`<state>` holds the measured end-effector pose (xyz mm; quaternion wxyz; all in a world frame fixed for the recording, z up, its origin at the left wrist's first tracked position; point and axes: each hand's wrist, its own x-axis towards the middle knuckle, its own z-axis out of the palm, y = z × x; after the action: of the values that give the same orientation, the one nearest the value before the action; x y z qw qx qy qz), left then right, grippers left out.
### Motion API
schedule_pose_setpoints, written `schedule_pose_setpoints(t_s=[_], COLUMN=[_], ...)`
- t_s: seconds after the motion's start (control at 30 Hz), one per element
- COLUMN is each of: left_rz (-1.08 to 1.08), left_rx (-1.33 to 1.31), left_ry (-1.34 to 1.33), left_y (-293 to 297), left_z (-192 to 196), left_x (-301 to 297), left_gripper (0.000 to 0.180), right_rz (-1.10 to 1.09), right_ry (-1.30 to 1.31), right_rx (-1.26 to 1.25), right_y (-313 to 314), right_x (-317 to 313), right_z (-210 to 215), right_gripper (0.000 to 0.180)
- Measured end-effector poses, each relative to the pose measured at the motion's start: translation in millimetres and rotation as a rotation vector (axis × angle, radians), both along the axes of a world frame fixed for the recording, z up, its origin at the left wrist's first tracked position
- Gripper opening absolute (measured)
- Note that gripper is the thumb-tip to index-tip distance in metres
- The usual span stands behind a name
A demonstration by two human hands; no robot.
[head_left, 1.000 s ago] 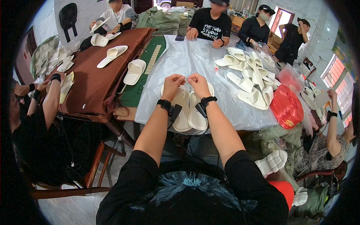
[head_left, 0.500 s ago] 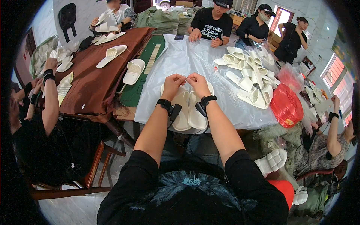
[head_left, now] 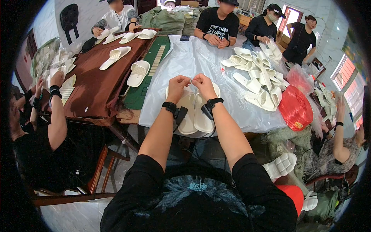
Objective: Assembling and inspecting white slippers at a production table.
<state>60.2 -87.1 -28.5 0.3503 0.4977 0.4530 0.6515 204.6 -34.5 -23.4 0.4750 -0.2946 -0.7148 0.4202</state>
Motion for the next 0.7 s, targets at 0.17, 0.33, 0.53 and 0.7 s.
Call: schedule_pose_setpoints(t_s=[0.17,0.33,0.53,0.7], left_rz=[0.013,-0.051,-0.06,-0.043], left_rx=[0.022,0.0,0.006,0.014], left_ry=[-0.028,-0.019,-0.017,-0.061], left_y=[1,1,0,3], left_z=[-1,0,0,3], left_x=[-4,0,-2,7], left_gripper=[0.011,0.011,0.01,0.009], right_rz=[0.036,0.075,0.125,0.15], right_ry=[0.006,0.018,0.043,0.069], right_rx=[0.007,0.003,-0.018,-0.043], right_y=[2,9,4,4], right_x=[-3,-2,-3,4], right_z=[-2,-9,-5,0], right_gripper=[0.012,0.01,0.006,0.005])
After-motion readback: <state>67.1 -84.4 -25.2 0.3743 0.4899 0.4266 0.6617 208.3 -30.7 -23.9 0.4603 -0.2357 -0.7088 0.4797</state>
